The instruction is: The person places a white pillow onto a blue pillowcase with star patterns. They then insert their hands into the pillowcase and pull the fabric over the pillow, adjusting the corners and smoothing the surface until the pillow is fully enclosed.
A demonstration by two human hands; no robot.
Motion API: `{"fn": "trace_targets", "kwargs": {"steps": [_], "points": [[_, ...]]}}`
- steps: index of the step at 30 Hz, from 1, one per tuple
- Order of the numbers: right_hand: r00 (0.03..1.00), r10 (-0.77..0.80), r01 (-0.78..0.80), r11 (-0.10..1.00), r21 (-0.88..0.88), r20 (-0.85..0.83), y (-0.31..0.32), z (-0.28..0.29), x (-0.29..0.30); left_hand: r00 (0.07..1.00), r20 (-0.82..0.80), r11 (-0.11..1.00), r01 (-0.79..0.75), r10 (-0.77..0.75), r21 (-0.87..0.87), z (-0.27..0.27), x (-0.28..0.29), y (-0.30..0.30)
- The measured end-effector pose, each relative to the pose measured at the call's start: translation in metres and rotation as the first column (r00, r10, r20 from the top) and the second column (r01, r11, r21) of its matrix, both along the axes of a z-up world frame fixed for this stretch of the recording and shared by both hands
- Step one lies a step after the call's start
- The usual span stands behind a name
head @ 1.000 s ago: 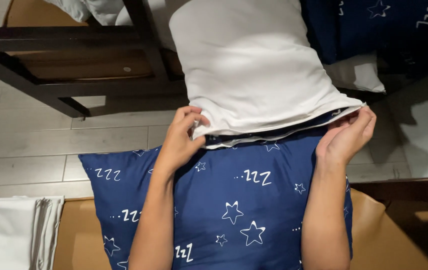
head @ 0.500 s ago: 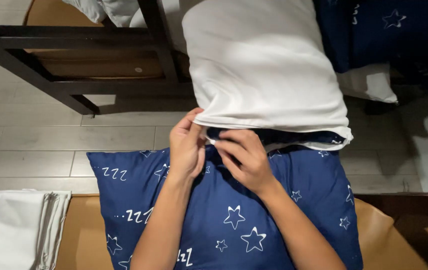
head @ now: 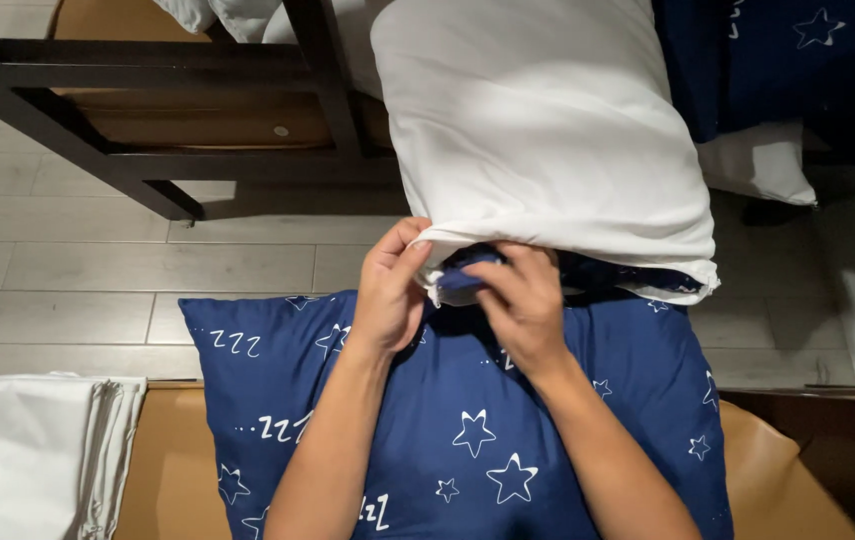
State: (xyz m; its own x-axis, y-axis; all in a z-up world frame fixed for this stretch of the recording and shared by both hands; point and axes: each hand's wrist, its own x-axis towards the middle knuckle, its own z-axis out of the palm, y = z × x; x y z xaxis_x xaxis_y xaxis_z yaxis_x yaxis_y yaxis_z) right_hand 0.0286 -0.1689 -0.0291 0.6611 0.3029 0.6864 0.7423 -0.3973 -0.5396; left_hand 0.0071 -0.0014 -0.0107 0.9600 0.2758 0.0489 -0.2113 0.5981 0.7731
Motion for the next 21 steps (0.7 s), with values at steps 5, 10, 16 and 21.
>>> {"fn": "trace_targets", "kwargs": {"steps": [5,10,16,21], "points": [[0.995,-0.099,0.095,0.952,0.291,-0.001,-0.02,-0.007,0.003,0.989,0.08,0.835,-0.149,0.126,0.53,-0.003,0.001,0.001],[0.99,-0.137,0.108,0.899,0.425,0.037,-0.034,-0.007,-0.001,0.982,-0.12,0.946,0.176,-0.148,0.272,-0.019,0.003,-0.005],[0.98,0.126,-0.171,0.93,0.326,0.155,-0.017,0.035,-0.007,0.982,-0.15,0.987,0.095,-0.114,-0.13,-0.047,0.028,0.02],[0.926,0.341,-0.336,0.94,-0.059,0.163,0.005,0.041,-0.017,0.959,-0.181,0.975,-0.213,0.22,0.059,-0.031,0.037,0.037]]}}
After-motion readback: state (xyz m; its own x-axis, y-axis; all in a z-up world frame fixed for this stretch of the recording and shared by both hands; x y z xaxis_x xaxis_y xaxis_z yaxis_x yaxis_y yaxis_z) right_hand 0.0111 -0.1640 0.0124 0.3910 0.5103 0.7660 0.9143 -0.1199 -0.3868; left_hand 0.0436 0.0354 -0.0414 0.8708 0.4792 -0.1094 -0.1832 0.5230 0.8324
